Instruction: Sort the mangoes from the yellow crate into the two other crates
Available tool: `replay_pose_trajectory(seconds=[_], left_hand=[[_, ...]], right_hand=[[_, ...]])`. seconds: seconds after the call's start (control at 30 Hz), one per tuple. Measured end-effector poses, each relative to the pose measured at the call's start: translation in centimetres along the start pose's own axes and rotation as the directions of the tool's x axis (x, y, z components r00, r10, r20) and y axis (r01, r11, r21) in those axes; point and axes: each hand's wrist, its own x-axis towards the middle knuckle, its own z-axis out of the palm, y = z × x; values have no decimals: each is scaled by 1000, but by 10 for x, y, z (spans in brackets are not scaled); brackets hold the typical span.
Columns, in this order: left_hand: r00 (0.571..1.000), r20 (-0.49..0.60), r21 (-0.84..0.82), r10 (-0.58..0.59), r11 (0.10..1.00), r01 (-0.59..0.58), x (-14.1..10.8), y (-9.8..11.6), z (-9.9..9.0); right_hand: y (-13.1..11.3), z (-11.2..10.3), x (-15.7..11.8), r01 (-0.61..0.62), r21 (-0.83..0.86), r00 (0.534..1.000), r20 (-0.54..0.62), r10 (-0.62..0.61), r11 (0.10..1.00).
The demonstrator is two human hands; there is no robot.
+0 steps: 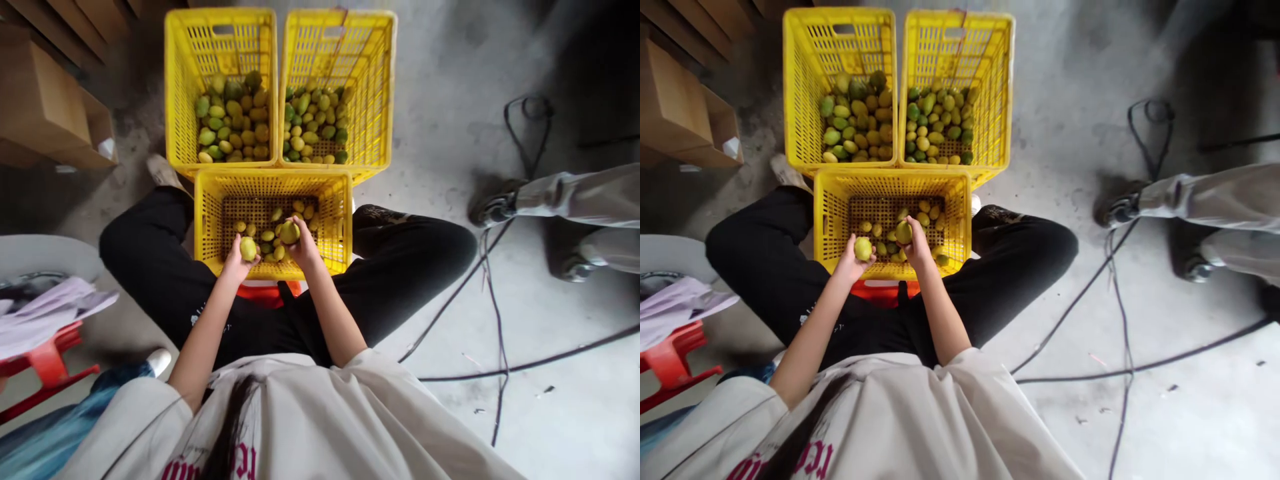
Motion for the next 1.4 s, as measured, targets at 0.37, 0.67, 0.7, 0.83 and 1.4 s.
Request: replay_pose_trajectory(seconds=[0.37, 0.67, 0.7, 0.83, 1.4], left_hand=[[990, 123, 30, -68, 997, 65, 43, 28, 4], [988, 153, 103, 8, 994, -24, 48, 8, 18], [986, 167, 93, 13, 995, -29, 46, 7, 18], [984, 177, 51, 27, 998, -37, 40, 4, 17], [984, 115, 32, 139, 989, -143, 52, 1, 16]], right_hand=[[9, 24, 10, -70, 307, 970, -203, 137, 949], [13, 10, 6, -146, 308, 972, -134, 194, 940], [12, 8, 6, -148, 301, 972, -134, 195, 942], [12, 2, 7, -144, 307, 968, -153, 198, 941], [25, 9, 18, -5, 140, 997, -78, 16, 990]])
